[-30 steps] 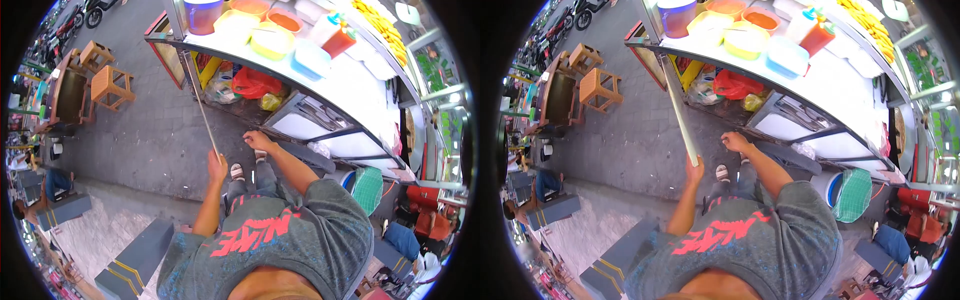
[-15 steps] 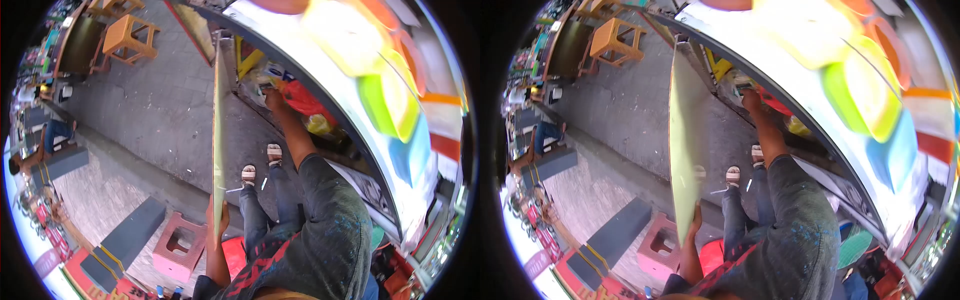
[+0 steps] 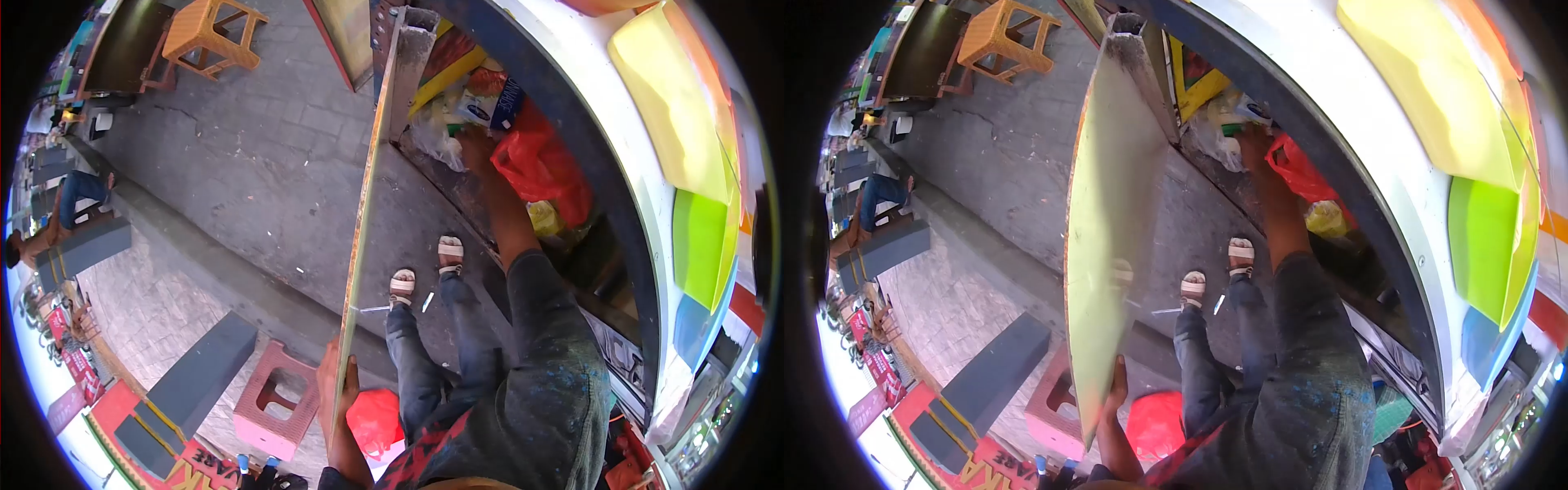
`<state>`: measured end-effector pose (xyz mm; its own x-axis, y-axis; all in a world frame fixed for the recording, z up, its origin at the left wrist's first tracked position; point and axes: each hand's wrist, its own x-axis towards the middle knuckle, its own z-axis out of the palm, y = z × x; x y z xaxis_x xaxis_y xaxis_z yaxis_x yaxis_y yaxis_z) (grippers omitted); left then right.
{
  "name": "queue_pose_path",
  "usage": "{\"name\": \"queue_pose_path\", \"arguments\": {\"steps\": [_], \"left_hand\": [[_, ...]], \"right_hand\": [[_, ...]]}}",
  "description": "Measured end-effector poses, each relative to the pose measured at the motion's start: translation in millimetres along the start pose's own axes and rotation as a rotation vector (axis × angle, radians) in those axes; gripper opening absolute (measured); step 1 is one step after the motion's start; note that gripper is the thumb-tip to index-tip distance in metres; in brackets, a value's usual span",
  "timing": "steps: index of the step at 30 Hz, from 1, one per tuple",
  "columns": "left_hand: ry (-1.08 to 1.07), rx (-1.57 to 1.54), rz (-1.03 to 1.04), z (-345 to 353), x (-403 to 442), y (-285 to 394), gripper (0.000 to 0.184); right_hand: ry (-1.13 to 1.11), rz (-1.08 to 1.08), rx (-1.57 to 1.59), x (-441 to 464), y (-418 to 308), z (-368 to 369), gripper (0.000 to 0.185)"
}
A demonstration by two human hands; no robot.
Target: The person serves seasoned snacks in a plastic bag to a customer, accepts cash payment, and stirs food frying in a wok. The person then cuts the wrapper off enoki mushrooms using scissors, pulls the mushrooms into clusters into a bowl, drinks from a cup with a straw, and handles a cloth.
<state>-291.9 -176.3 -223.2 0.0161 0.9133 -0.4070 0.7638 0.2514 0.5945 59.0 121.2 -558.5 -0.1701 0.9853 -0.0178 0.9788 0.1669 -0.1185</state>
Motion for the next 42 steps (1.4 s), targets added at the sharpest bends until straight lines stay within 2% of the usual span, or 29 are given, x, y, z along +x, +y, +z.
{"name": "queue_pose_path", "arguments": {"steps": [5, 9, 14, 17, 20, 21, 24, 27, 29, 32, 35, 38, 39, 41, 42], "left_hand": [[0.060, 0.033, 0.109, -0.4, 9.7, 14.9, 0.035], [0.059, 0.021, 0.047, 1.2, 5.2, 13.7, 0.032], [0.074, 0.009, 0.067, 7.5, 2.5, -0.4, 0.030], [0.079, 0.024, 0.069, 3.2, 4.3, 8.0, 0.029], [0.118, 0.016, 0.135, 4.3, 4.9, 10.4, 0.028], [0.091, 0.012, 0.101, 5.5, 3.3, 9.6, 0.029], [0.033, 0.039, 0.048, 9.8, -1.1, 2.3, 0.029], [0.027, 0.082, 0.048, 11.6, -7.1, 1.8, 0.026], [0.051, 0.051, 0.019, 10.6, -4.7, 11.3, 0.024], [0.128, 0.039, 0.090, 9.4, -3.3, 22.2, 0.023], [0.061, 0.131, 0.066, 8.4, -6.7, 20.5, 0.027], [-0.003, 0.139, -0.021, 14.8, -10.5, 16.1, 0.029], [0.018, 0.107, 0.022, 20.4, -11.1, 11.3, 0.031], [0.056, 0.048, 0.108, 37.2, -15.0, -4.1, 0.033], [0.033, 0.037, 0.112, 44.5, -13.6, -7.7, 0.034]], "right_hand": [[-0.269, -0.013, 0.057, -9.2, 3.6, 1.9, 0.032], [-0.257, -0.015, 0.035, -19.0, 0.0, -22.4, 0.035], [-0.097, 0.089, 0.133, -25.9, 8.2, 16.7, 0.038], [-0.074, 0.254, 0.468, -26.2, 9.2, -9.4, 0.038], [0.232, 0.449, 0.828, -19.4, 19.4, 5.2, 0.040], [0.341, 0.436, 1.068, -15.6, 30.8, 27.5, 0.040], [0.397, 0.531, 1.248, -17.2, 30.9, -6.0, 0.045], [0.034, 0.485, 0.469, -31.3, -0.5, -85.0, 0.053], [0.035, 0.549, 0.346, -28.4, 1.1, -73.2, 0.056], [0.261, 0.571, 0.423, -29.1, 0.9, -55.3, 0.070], [0.082, 0.702, 0.887, -40.1, -5.4, -88.2, 0.075], [0.121, 0.883, 1.610, -53.4, -1.0, -81.2, 0.069], [0.032, 0.801, 1.929, -64.7, -4.8, -84.8, 0.066], [0.071, 0.712, 2.103, -99.8, -37.3, -137.9, 0.064], [0.035, 0.720, 2.170, -116.5, -46.4, -142.3, 0.056]]}}
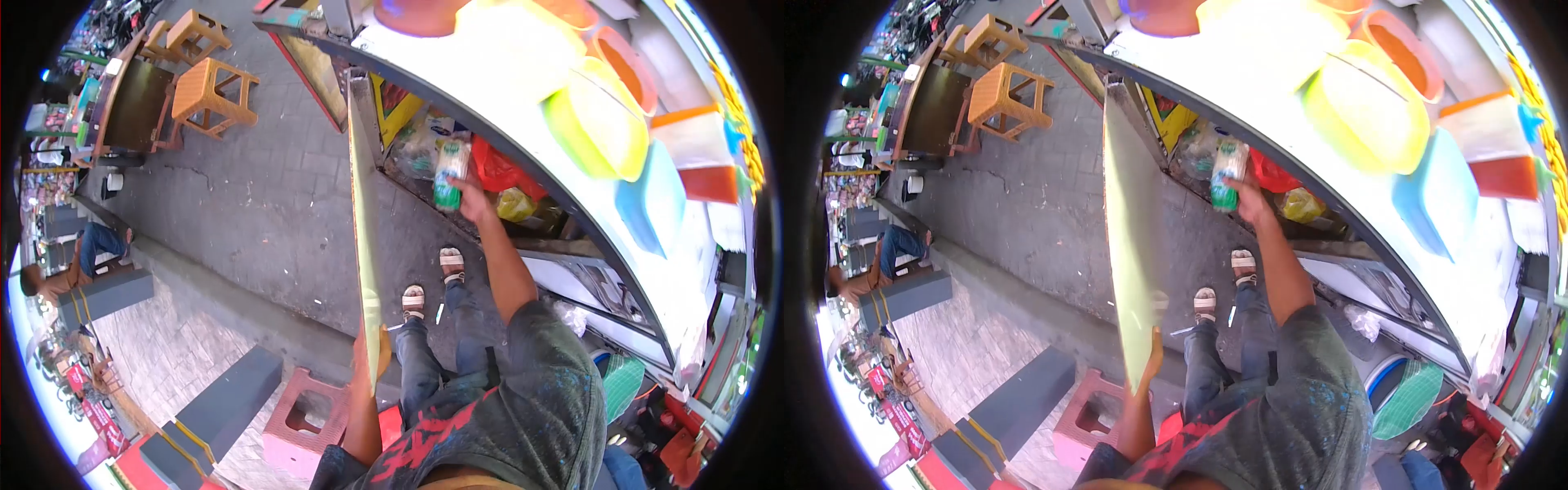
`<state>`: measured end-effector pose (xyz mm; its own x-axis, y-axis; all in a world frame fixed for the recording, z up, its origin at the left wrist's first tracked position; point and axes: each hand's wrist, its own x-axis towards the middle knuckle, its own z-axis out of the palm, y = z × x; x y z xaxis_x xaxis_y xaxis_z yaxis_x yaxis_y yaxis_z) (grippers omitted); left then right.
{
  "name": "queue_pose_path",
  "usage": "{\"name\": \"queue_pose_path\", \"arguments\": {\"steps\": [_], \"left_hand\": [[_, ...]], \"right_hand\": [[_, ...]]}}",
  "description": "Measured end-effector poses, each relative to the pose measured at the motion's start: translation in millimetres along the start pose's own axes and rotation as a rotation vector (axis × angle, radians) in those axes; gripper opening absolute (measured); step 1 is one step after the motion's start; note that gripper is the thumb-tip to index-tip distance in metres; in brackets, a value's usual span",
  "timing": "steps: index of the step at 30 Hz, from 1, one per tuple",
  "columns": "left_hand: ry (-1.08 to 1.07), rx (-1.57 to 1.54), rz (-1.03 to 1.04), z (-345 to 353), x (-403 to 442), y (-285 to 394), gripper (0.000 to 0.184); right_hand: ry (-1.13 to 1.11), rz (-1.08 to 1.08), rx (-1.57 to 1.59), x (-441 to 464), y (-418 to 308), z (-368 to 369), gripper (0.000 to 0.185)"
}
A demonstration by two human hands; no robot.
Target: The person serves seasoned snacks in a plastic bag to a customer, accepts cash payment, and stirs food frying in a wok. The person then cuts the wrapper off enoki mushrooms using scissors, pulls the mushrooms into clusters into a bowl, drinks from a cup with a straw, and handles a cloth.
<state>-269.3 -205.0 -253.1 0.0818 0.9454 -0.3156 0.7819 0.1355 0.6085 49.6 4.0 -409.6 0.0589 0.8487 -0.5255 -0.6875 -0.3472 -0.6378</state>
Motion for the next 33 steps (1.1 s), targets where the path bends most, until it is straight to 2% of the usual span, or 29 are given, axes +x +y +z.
{"name": "queue_pose_path", "arguments": {"steps": [3, 6, 8, 10, 11, 13, 14, 15, 16, 17, 18, 19, 20, 21, 22, 23, 24, 25, 26, 29, 32, 33], "left_hand": [[-0.070, -0.059, -0.046, 16.7, -2.9, 2.4, 0.039], [-0.119, -0.096, 0.057, 52.9, -4.6, -26.6, 0.041], [-0.121, -0.124, 0.087, 52.5, -5.3, 5.8, 0.047], [-0.105, -0.193, 0.143, 62.4, -2.9, 26.4, 0.051], [-0.121, -0.130, 0.186, 63.1, -1.9, 37.8, 0.063], [-0.215, -0.327, 0.224, 86.1, 6.9, 26.9, 0.069], [-0.264, -0.426, 0.241, 102.9, 15.3, 23.7, 0.073], [-0.203, -0.440, 0.216, 112.4, 10.8, 21.9, 0.078], [-0.475, -0.371, 0.046, 83.1, -1.4, 45.7, 0.076], [-0.732, -0.281, -0.120, 47.4, -8.5, 75.7, 0.076], [-0.964, -0.451, -0.202, 40.7, -7.4, 74.1, 0.077], [-1.195, -0.614, -0.302, 35.3, -9.5, 70.7, 0.081], [-1.380, -0.582, -0.254, 18.4, -20.6, 89.0, 0.089], [-1.551, -0.743, -0.225, 28.8, -26.3, 88.4, 0.090], [-1.734, -0.819, -0.200, 12.3, -45.8, 115.7, 0.092], [-1.837, -0.783, -0.148, 9.0, -52.4, 124.2, 0.092], [-1.930, -0.671, -0.269, 26.4, -48.7, 118.4, 0.080], [-1.924, -0.566, 0.051, 6.3, -57.1, 139.7, 0.069], [-1.834, -0.756, -0.144, -14.0, -72.1, 160.3, 0.057], [-1.552, -0.735, 0.043, -16.5, -68.2, 183.9, 0.040], [-1.362, -0.776, 0.144, -7.4, -71.4, 208.5, 0.033], [-1.301, -0.831, 0.144, -0.4, -68.9, 214.8, 0.032]], "right_hand": [[-0.077, -0.069, 0.072, -74.7, -4.3, 11.1, 0.044], [0.042, -0.110, 0.031, -147.4, 1.2, 7.2, 0.039], [0.019, -0.065, 0.048, -196.6, -0.3, -0.2, 0.039], [0.061, -0.121, 0.166, -252.2, -2.0, 0.0, 0.043], [0.083, -0.153, 0.168, -281.1, -0.6, -4.0, 0.045], [0.092, -0.206, 0.228, -347.2, -7.0, 3.2, 0.052], [0.105, -0.240, 0.164, -380.0, -12.3, 9.0, 0.053], [0.123, -0.273, 0.100, -411.8, -15.6, 14.4, 0.053], [0.146, -0.305, 0.032, -440.1, -14.1, 15.9, 0.054], [0.186, -0.474, -0.306, -460.4, -5.7, 8.2, 0.051], [0.232, -0.625, -0.654, -475.0, 0.1, 2.7, 0.048], [0.202, -0.598, -0.812, -492.7, -1.9, 7.6, 0.046], [0.167, -0.556, -0.970, -514.1, -5.6, 18.2, 0.044], [0.069, -0.603, -1.242, -528.5, -12.3, 30.8, 0.041], [-0.029, -0.649, -1.538, -535.8, -26.6, 43.1, 0.039], [-0.069, -0.736, -1.603, -539.5, -33.6, 57.0, 0.041], [-0.117, -0.816, -1.659, -539.8, -33.3, 70.9, 0.043], [-0.085, -0.868, -1.682, -538.1, -35.2, 78.1, 0.045], [-0.057, -0.918, -1.698, -536.3, -43.4, 80.1, 0.046], [0.064, -0.999, -1.663, -540.2, -80.9, 75.0, 0.047], [0.090, -1.101, -1.554, -542.8, -131.2, 46.1, 0.039], [0.127, -1.178, -1.565, -545.1, -156.5, 33.2, 0.029]]}}
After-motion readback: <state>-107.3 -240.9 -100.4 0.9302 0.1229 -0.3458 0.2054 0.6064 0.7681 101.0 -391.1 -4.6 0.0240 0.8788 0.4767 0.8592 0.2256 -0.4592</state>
